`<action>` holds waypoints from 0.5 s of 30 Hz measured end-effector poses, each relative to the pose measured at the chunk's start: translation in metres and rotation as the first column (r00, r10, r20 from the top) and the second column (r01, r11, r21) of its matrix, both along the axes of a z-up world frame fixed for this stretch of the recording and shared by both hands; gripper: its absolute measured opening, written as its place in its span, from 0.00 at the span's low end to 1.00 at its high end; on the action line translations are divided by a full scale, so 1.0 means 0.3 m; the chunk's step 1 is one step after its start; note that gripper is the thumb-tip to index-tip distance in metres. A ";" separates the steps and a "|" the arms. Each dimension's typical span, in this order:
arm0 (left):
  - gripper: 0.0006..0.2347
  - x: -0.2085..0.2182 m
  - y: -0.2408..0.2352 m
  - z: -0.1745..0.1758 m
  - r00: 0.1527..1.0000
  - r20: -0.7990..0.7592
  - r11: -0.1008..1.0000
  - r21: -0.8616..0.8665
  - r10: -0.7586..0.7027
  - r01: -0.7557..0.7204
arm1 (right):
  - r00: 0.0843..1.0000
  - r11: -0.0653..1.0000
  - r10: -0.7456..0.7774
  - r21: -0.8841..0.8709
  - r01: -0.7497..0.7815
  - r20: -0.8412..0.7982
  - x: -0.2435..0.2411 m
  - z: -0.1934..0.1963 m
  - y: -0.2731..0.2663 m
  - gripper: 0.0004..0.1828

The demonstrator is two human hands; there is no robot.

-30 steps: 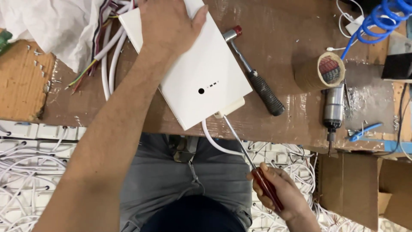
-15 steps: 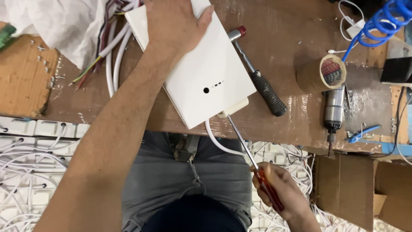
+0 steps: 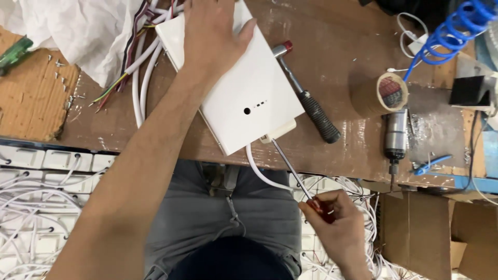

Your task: The person uses a red-handled screwdriver to drive screws and secure a white cable connector to the side of a white plastic enclosure on the workbench, repositioning the enclosure and the cable while tightening multiple screws. At the end the person picks up a snack packet and opens it.

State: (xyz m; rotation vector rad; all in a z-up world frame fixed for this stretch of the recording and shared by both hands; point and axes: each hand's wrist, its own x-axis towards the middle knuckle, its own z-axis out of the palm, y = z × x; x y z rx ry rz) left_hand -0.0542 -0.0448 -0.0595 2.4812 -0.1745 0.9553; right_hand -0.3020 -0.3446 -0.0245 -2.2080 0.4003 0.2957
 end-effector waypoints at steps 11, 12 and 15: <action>0.15 -0.718 -0.348 0.022 0.648 -0.375 0.490 -0.872 -0.663 -0.004 | 0.970 0.890 0.119 -0.457 -0.008 0.214 -0.041 -0.046 0.039 0.22; 0.15 -0.710 -0.361 0.011 0.657 -0.377 0.492 -0.871 -0.653 -0.010 | 0.968 0.891 0.131 -0.454 -0.020 0.216 -0.047 -0.050 0.040 0.22; 0.11 -0.688 -0.401 -0.024 0.601 -0.314 0.196 -0.947 -0.735 -0.254 | 0.950 0.845 0.214 -0.531 -0.062 0.229 -0.058 -0.040 0.043 0.21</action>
